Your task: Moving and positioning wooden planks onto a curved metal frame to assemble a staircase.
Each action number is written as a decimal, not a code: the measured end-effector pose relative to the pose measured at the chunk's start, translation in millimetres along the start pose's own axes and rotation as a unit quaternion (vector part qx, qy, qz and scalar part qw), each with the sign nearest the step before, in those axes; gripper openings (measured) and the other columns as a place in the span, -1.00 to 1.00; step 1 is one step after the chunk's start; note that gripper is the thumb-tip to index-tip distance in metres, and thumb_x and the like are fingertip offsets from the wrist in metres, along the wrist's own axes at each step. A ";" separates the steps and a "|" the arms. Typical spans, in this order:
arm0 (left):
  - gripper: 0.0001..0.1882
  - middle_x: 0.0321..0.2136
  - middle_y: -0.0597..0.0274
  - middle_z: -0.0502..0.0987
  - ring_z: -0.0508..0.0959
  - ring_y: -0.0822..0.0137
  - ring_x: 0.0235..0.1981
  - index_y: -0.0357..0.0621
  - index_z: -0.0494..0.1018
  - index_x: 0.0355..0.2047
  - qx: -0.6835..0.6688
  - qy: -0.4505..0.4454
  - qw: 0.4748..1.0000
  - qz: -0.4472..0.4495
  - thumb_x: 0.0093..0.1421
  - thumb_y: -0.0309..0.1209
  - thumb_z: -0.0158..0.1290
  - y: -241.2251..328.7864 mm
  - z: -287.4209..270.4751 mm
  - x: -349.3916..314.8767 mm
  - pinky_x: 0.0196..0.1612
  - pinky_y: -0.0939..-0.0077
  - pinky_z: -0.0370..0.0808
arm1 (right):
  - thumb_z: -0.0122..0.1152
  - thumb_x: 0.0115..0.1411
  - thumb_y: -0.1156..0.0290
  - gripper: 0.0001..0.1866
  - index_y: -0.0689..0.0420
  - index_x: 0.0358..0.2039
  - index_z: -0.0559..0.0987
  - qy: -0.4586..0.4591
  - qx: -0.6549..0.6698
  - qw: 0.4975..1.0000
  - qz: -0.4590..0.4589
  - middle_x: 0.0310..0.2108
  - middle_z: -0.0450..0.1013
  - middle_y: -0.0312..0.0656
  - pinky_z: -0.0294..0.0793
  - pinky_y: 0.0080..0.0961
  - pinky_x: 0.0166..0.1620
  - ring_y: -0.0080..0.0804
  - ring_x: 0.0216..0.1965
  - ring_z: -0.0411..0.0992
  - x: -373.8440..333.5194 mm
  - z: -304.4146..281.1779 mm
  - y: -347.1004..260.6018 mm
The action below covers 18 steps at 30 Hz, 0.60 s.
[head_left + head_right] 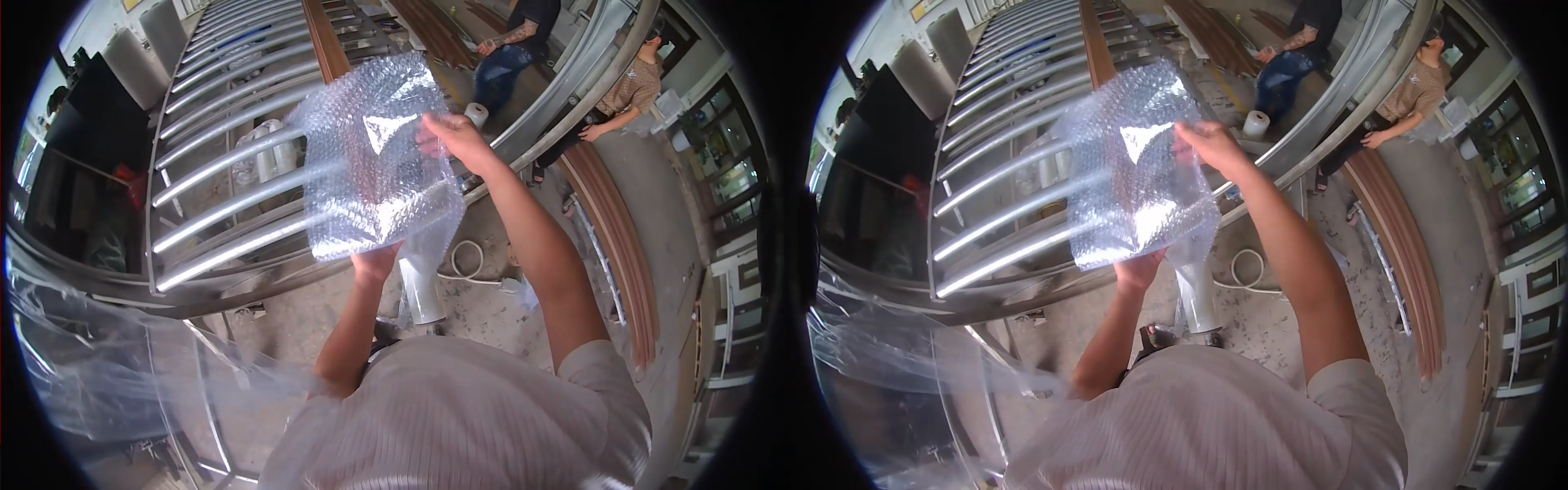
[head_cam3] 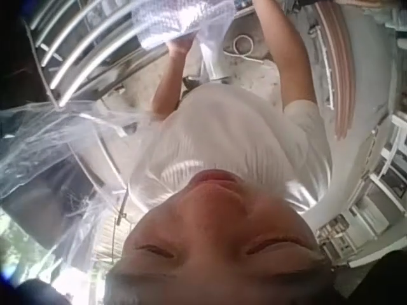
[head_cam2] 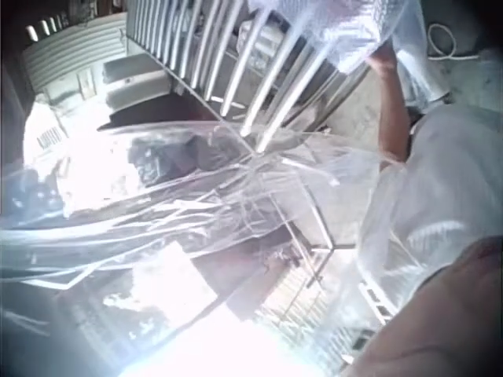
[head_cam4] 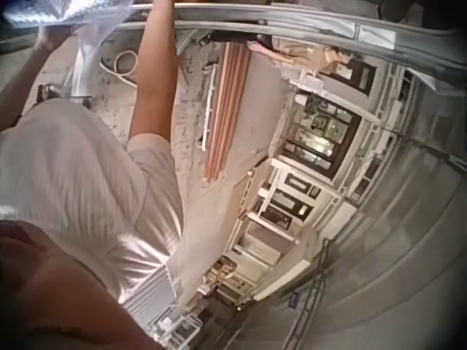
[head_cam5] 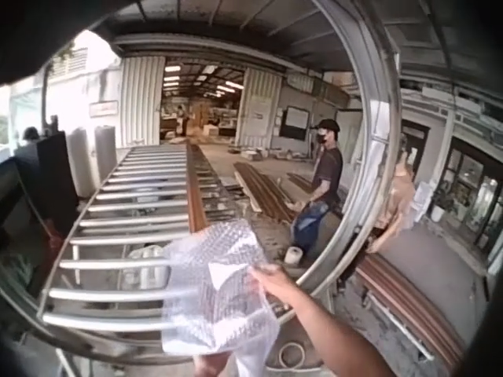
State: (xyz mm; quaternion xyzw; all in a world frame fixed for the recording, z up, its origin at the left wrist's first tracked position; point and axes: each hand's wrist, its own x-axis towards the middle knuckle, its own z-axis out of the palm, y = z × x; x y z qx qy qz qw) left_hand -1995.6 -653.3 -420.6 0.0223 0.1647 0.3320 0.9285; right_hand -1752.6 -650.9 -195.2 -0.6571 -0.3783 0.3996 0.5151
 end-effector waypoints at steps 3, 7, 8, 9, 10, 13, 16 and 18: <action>-0.47 0.20 0.20 0.56 0.54 0.14 0.19 0.06 0.47 0.29 0.037 -0.153 0.979 0.134 0.54 0.06 -0.12 32.8 -64.9 24.1 0.32 0.08 0.48 | 0.37 0.40 -0.04 -0.39 0.17 0.25 0.57 -0.087 -0.131 0.988 0.004 0.09 0.62 -0.26 0.61 -0.43 0.02 -0.48 0.00 0.63 -0.7 13.8 -12.0; -0.55 0.00 0.22 0.61 0.56 0.19 0.07 0.04 0.54 0.09 -0.084 -0.136 0.986 0.055 0.56 0.07 -0.10 29.0 -2.9 -2.9 0.29 0.16 0.46 | 0.53 0.28 0.03 -0.22 0.17 0.36 0.47 0.028 -0.065 0.997 0.042 0.19 0.57 -0.18 0.59 -0.37 0.10 -0.35 0.18 0.55 -81.9 -30.2 23.5; -0.55 0.00 0.22 0.61 0.56 0.19 0.07 0.04 0.54 0.09 -0.084 -0.132 0.986 0.060 0.56 0.07 -0.10 29.0 -3.7 -1.5 0.29 0.16 0.46 | 0.57 0.23 0.08 -0.21 0.17 0.36 0.47 0.061 -0.106 0.992 0.015 0.20 0.56 -0.15 0.59 -0.34 0.11 -0.34 0.18 0.55 -106.6 -29.7 46.5; -0.53 0.02 0.22 0.61 0.56 0.17 0.08 0.05 0.55 0.10 -0.097 -0.148 0.983 0.050 0.55 0.09 -0.11 31.7 2.6 -2.2 0.30 0.12 0.46 | 0.62 0.19 0.12 -0.19 0.17 0.35 0.47 0.095 -0.146 0.985 -0.018 0.22 0.55 -0.13 0.59 -0.31 0.12 -0.32 0.18 0.54 -127.8 -26.2 62.3; -0.51 0.03 0.23 0.62 0.57 0.16 0.10 0.05 0.55 0.11 -0.109 -0.158 0.980 0.045 0.54 0.12 -0.11 36.7 -0.1 -5.5 0.31 0.09 0.45 | 0.63 0.18 0.16 -0.21 0.18 0.33 0.48 0.083 -0.186 0.979 -0.005 0.20 0.56 -0.12 0.60 -0.30 0.12 -0.33 0.15 0.55 -139.8 -3.2 58.7; -0.42 0.10 0.20 0.61 0.56 0.13 0.15 0.05 0.53 0.19 -0.099 -0.031 0.994 0.030 0.51 0.19 -0.12 44.1 -7.2 -5.6 0.32 0.06 0.45 | 0.61 0.19 0.22 -0.32 0.19 0.26 0.56 0.073 -0.283 0.954 -0.072 0.08 0.62 -0.14 0.63 -0.31 0.02 -0.37 -0.04 0.61 -144.8 11.8 89.8; -0.36 0.18 0.16 0.58 0.54 0.10 0.19 0.03 0.50 0.26 -0.018 -0.078 0.996 0.036 0.48 0.22 -0.11 48.1 0.6 -9.9 0.31 0.02 0.47 | 0.58 0.21 0.29 -0.47 0.27 0.10 0.60 0.056 -0.344 0.936 -0.051 -0.15 0.65 -0.05 0.62 -0.41 -0.21 -0.34 -0.19 0.64 -135.1 -2.6 116.1; -0.38 0.19 0.12 0.57 0.53 0.02 0.20 0.01 0.49 0.26 -0.115 -0.093 0.989 0.027 0.49 0.18 -0.12 55.5 -10.2 -11.7 0.33 -0.05 0.45 | 0.42 0.31 0.38 -0.58 0.27 0.12 0.58 0.004 -0.172 0.984 0.052 -0.25 0.65 -0.11 0.57 -0.37 -0.27 -0.33 -0.27 0.64 -136.1 -9.4 119.7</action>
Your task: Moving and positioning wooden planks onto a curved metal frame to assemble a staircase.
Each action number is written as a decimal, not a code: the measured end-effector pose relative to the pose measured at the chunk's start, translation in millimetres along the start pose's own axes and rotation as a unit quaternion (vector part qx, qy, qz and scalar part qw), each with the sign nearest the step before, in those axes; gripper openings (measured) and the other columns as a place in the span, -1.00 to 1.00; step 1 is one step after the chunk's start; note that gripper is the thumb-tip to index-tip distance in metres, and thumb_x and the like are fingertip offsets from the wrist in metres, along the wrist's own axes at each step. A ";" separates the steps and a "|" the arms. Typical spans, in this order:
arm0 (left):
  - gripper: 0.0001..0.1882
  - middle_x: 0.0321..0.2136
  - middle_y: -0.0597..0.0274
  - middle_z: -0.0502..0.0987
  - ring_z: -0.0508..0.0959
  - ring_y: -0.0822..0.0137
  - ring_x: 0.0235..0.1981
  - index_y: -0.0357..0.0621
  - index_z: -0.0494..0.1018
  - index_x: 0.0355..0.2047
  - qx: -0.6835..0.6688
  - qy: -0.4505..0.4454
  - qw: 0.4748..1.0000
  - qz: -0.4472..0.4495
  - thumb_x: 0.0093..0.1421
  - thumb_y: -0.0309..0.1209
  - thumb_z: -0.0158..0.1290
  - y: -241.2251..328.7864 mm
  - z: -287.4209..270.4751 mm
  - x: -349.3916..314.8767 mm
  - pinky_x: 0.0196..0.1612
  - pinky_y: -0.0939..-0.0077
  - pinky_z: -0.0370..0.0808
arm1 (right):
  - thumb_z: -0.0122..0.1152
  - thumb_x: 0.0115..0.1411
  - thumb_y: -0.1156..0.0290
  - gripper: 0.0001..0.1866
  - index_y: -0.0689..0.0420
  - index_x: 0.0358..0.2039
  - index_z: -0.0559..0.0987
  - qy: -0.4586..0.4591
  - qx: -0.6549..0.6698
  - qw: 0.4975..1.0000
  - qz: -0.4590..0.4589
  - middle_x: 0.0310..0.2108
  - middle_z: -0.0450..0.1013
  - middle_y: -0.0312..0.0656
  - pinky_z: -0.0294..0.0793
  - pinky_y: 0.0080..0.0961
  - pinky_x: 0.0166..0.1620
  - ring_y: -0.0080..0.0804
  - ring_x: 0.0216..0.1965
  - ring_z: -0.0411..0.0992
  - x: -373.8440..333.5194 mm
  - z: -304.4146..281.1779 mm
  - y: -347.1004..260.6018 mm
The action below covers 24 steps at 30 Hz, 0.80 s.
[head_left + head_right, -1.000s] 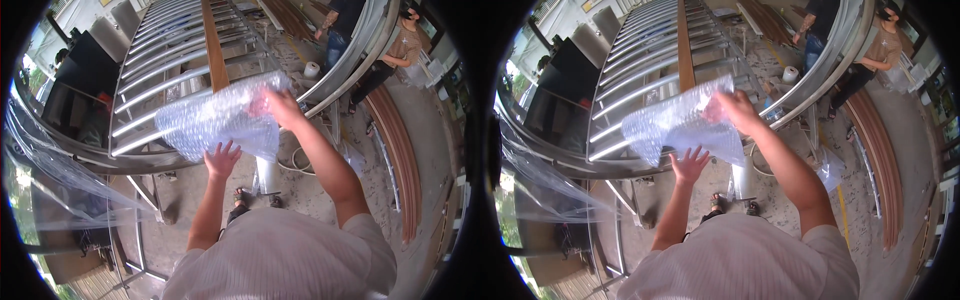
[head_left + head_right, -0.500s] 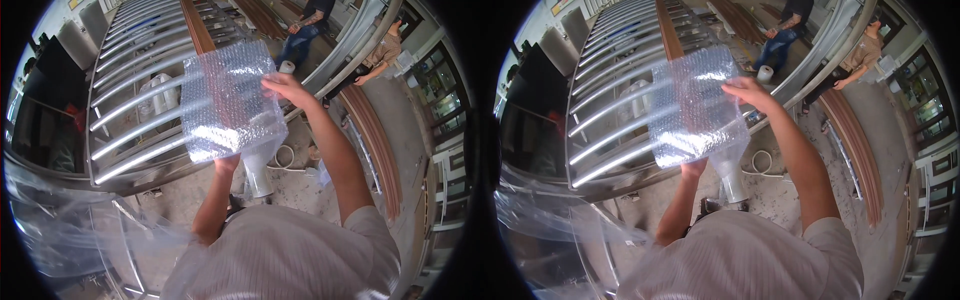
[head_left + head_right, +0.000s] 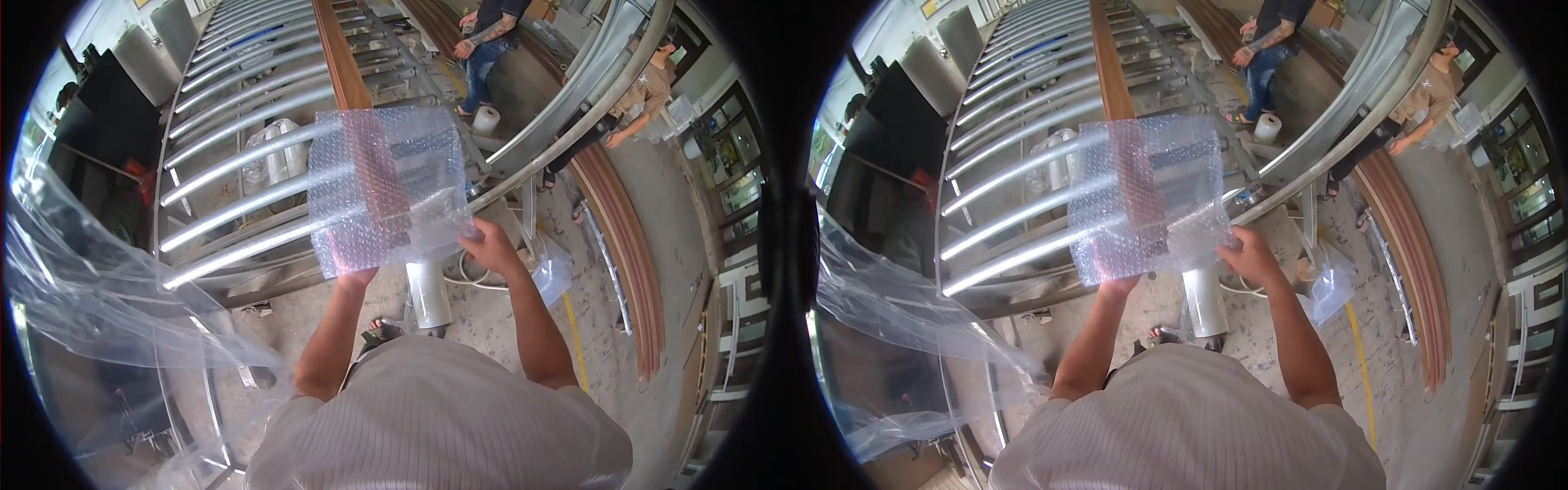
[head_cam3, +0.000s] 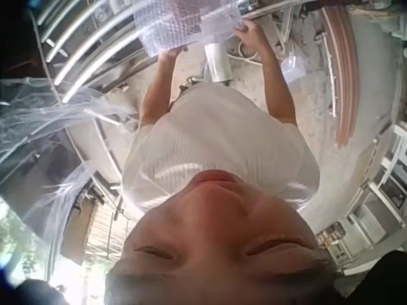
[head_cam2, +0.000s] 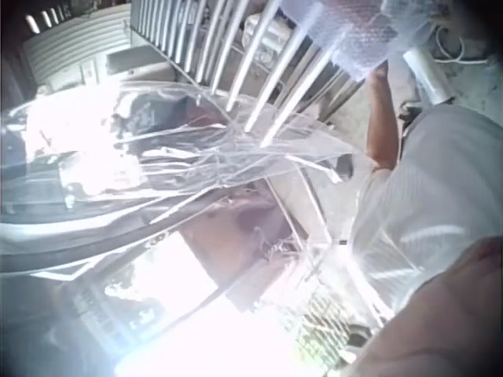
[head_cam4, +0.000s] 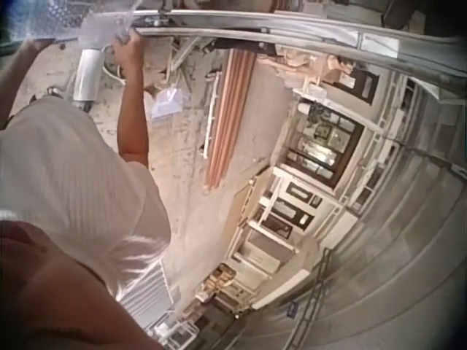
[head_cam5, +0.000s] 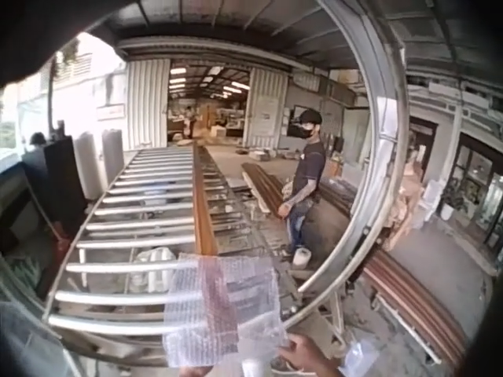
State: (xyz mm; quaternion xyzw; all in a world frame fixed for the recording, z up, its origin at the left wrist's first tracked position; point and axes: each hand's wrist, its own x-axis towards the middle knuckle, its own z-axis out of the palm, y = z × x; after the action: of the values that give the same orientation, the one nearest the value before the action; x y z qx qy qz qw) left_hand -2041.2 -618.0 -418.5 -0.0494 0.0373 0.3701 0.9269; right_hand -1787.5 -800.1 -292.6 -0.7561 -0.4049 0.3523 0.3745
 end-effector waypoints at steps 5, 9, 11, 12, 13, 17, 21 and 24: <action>-0.11 0.22 0.01 0.55 0.55 -0.08 0.18 -0.08 0.43 0.35 0.045 -0.033 0.998 0.025 0.38 0.41 -0.12 20.8 5.6 -10.0 0.28 -0.15 0.49 | 0.33 0.34 0.49 -0.58 0.25 0.18 0.52 0.082 0.060 0.984 -0.144 -0.17 0.64 -0.10 0.58 -0.39 -0.19 -0.39 -0.17 0.64 18.7 1.7 37.7; -0.12 0.16 -0.01 0.58 0.58 -0.10 0.12 -0.11 0.45 0.30 0.154 0.052 0.986 0.046 0.35 0.40 -0.03 17.1 33.3 -21.7 0.24 -0.17 0.52 | 0.40 0.31 0.51 -0.57 0.22 0.14 0.50 0.142 0.131 0.945 -0.262 -0.08 0.62 -0.11 0.58 -0.45 -0.11 -0.46 -0.09 0.61 30.5 14.1 64.4; -0.23 0.13 0.00 0.60 0.61 -0.09 0.08 -0.12 0.48 0.27 0.160 0.030 0.985 0.051 0.38 0.28 0.01 14.6 32.7 -23.0 0.18 -0.15 0.56 | 0.36 0.36 0.52 -0.60 0.21 0.16 0.49 0.158 0.159 0.940 -0.257 -0.08 0.61 -0.18 0.58 -0.46 -0.05 -0.50 -0.07 0.59 24.5 27.3 45.8; -0.23 0.13 0.00 0.60 0.61 -0.09 0.08 -0.12 0.48 0.27 0.160 0.031 0.985 0.060 0.38 0.28 0.01 22.4 17.2 -21.2 0.18 -0.15 0.56 | 0.32 0.41 0.53 -0.63 0.21 0.17 0.47 0.175 0.186 0.931 -0.259 -0.07 0.60 -0.26 0.58 -0.48 0.00 -0.53 -0.04 0.57 23.0 31.7 33.3; -0.29 0.12 0.01 0.61 0.62 -0.08 0.07 -0.11 0.49 0.27 0.152 -0.022 0.986 0.063 0.40 0.21 0.03 39.8 -9.4 -15.3 0.15 -0.14 0.59 | 0.32 0.41 0.53 -0.63 0.21 0.17 0.47 0.166 0.190 0.930 -0.267 -0.07 0.60 -0.26 0.58 -0.48 0.00 -0.53 -0.04 0.57 33.2 36.4 35.7; -0.43 0.09 -0.02 0.64 0.66 -0.08 0.04 -0.13 0.52 0.25 0.206 -0.135 0.966 0.076 0.45 0.03 0.03 62.2 -65.1 5.4 0.08 -0.13 0.65 | 0.33 0.44 0.47 -0.77 0.24 0.04 0.55 0.210 0.250 0.915 -0.239 -0.07 0.61 -0.28 0.60 -0.56 -0.08 -0.57 -0.18 0.58 62.0 24.7 69.8; -0.41 0.10 -0.11 0.64 0.67 -0.15 0.05 -0.19 0.52 0.24 0.255 -0.125 0.954 0.099 0.45 0.01 0.00 67.0 -76.5 -5.3 0.09 -0.19 0.65 | 0.23 0.51 0.41 -0.82 0.26 -0.04 0.62 0.190 0.225 0.939 -0.180 -0.06 0.62 -0.25 0.63 -0.52 -0.04 -0.53 -0.13 0.59 44.7 1.7 77.0; -0.48 0.06 -0.15 0.65 0.69 -0.18 0.00 -0.23 0.53 0.21 0.209 -0.135 0.965 0.082 0.48 -0.09 -0.07 76.4 -74.7 0.4 0.07 -0.21 0.67 | 0.15 0.55 0.35 -0.77 0.22 0.04 0.62 0.160 0.366 0.909 -0.121 -0.04 0.63 -0.21 0.64 -0.44 0.03 -0.47 -0.02 0.60 40.6 9.9 66.5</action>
State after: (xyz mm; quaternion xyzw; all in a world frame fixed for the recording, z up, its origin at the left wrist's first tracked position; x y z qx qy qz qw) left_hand -2096.1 -571.6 -497.5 0.1988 -0.0075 0.4325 0.8794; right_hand -1755.4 -787.8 -363.2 -0.5575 -0.2706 0.3015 0.7246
